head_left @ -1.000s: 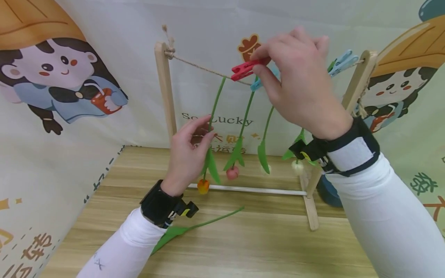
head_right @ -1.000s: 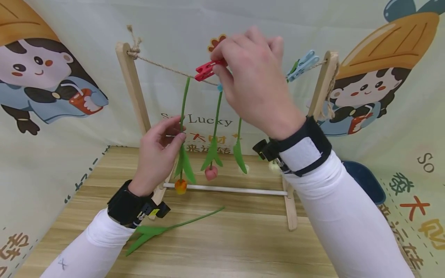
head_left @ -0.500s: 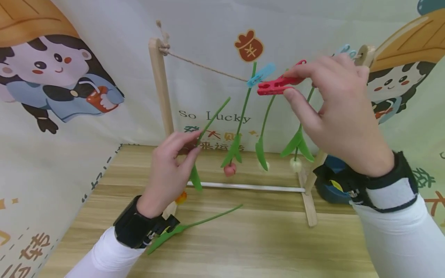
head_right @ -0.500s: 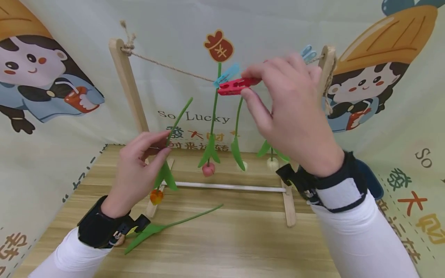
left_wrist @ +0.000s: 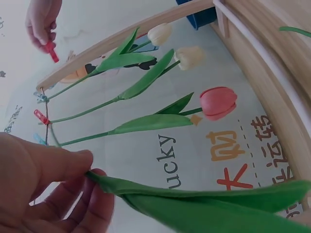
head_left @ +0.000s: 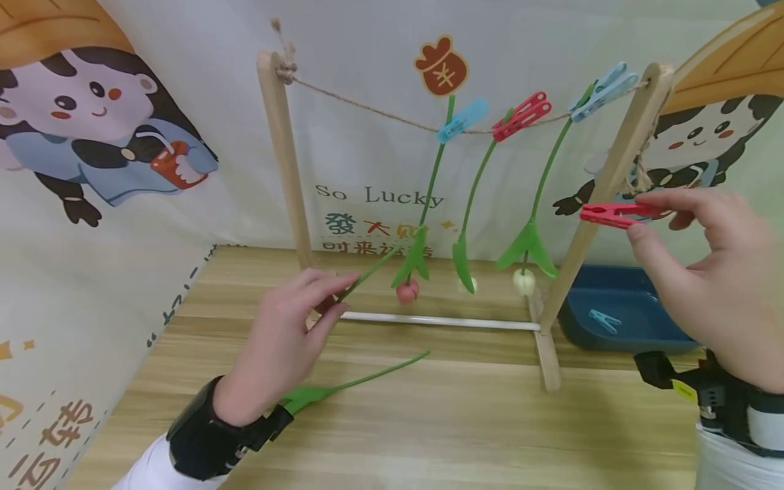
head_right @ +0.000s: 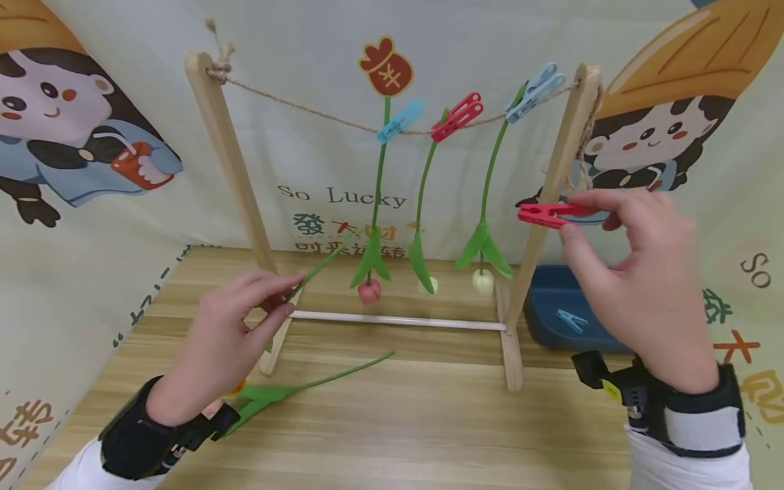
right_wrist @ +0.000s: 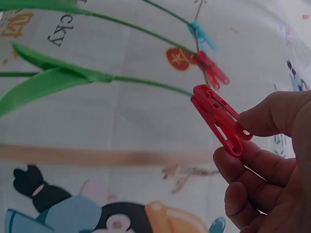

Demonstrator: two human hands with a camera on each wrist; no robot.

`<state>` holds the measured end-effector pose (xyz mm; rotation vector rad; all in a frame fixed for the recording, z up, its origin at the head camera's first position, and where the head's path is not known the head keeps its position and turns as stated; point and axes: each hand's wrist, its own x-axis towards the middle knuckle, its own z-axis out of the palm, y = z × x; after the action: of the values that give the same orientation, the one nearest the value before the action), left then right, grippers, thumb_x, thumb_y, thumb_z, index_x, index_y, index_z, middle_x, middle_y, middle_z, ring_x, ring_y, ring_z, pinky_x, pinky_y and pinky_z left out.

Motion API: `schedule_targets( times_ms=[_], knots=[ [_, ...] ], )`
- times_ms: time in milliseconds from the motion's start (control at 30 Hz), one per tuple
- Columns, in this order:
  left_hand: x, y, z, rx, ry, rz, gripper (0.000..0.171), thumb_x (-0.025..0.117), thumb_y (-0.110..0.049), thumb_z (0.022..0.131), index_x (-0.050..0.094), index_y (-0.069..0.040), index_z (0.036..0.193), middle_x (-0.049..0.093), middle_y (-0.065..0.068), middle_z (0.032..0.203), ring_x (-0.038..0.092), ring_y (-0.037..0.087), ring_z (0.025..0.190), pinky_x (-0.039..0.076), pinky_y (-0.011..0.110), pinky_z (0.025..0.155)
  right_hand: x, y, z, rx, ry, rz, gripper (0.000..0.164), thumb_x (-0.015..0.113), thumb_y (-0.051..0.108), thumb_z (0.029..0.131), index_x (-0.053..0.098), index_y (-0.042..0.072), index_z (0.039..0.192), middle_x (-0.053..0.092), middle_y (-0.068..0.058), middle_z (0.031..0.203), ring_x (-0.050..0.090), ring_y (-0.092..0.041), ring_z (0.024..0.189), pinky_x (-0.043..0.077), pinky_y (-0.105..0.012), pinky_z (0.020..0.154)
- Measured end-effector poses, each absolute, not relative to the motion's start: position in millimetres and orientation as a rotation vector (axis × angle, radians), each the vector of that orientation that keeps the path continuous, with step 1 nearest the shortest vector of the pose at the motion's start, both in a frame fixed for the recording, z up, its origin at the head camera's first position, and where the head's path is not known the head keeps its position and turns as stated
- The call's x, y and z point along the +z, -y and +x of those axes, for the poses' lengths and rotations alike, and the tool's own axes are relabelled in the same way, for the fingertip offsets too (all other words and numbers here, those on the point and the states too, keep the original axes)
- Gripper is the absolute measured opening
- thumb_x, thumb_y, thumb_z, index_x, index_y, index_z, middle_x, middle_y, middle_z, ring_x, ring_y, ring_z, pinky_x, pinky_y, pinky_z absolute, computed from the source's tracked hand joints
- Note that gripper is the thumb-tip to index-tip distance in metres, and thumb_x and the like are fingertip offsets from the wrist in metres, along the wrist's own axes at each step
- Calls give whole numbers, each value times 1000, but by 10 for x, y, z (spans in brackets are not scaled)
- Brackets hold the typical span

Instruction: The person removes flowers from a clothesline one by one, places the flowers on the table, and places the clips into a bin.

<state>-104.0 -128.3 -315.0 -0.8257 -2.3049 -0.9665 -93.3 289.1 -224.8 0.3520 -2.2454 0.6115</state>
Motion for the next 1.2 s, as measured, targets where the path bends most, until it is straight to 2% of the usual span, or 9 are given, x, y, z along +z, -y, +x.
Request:
schedule_targets(
  times_ms=[200, 300, 433, 500, 567, 667, 800, 1000, 1200],
  knots=[
    [-3283, 1259, -951, -914, 2367, -927, 45, 79, 17, 86, 76, -4, 126, 70, 4, 109, 60, 10, 79, 56, 26, 64, -2577, -3304, -956, 664, 2327, 42, 36, 66, 4, 101, 65, -10, 134, 60, -28, 116, 33, -3, 96, 25, -21, 73],
    [-3382, 1237, -921, -879, 2423, -961, 44, 80, 16, 86, 76, -5, 125, 70, 3, 107, 59, 11, 80, 55, 27, 65, -2759, -3491, -1036, 654, 2454, -92, 38, 62, 12, 104, 62, -10, 136, 59, -28, 114, 38, -17, 88, 27, -23, 55],
    [-3541, 1183, -888, -785, 2549, -985, 44, 81, 13, 85, 76, -7, 124, 69, 1, 106, 62, 14, 89, 57, 30, 74, -3049, -3710, -1193, 635, 2636, -167, 42, 59, 18, 105, 59, -10, 136, 59, -30, 110, 45, -33, 82, 33, -30, 46],
    [-3628, 1151, -867, -745, 2611, -1001, 43, 82, 10, 86, 75, -8, 124, 69, 1, 107, 63, 14, 92, 58, 31, 77, -3198, -3800, -1271, 631, 2696, -179, 42, 60, 18, 104, 59, -12, 134, 61, -32, 109, 48, -36, 81, 37, -34, 49],
    [-3716, 1120, -847, -716, 2662, -1027, 42, 82, 9, 86, 75, -8, 125, 68, 0, 104, 63, 15, 93, 58, 32, 78, -3329, -3877, -1328, 617, 2755, -195, 43, 61, 18, 104, 58, -12, 133, 63, -34, 109, 51, -38, 80, 42, -46, 62],
    [-3838, 1081, -818, -719, 2726, -1059, 41, 80, 11, 87, 75, -6, 124, 66, -1, 99, 64, 15, 92, 58, 31, 78, -3485, -3970, -1382, 611, 2837, -186, 41, 64, 18, 104, 59, -13, 130, 65, -35, 110, 55, -42, 86, 36, -57, 74],
    [-3991, 1035, -814, -683, 2772, -1084, 40, 79, 13, 86, 76, -6, 121, 64, -1, 96, 66, 16, 92, 58, 31, 78, -3636, -4072, -1430, 620, 2930, -128, 36, 67, 17, 103, 63, -12, 124, 67, -34, 107, 59, -45, 89, 37, -54, 72],
    [-4203, 1002, -841, -582, 2795, -1090, 36, 74, 13, 88, 78, -10, 116, 64, -2, 93, 65, 16, 87, 57, 30, 74, -3799, -4183, -1507, 635, 3034, -79, 34, 69, 16, 100, 66, -11, 120, 68, -37, 114, 58, -55, 98, 31, -65, 73],
    [-4344, 1001, -876, -479, 2871, -1086, 31, 74, 8, 91, 79, -11, 116, 65, -1, 95, 67, 18, 89, 58, 33, 76, -3902, -4227, -1579, 633, 3161, -109, 33, 70, 17, 97, 67, -8, 119, 72, -29, 110, 61, -48, 96, 30, -57, 71]
  ],
)
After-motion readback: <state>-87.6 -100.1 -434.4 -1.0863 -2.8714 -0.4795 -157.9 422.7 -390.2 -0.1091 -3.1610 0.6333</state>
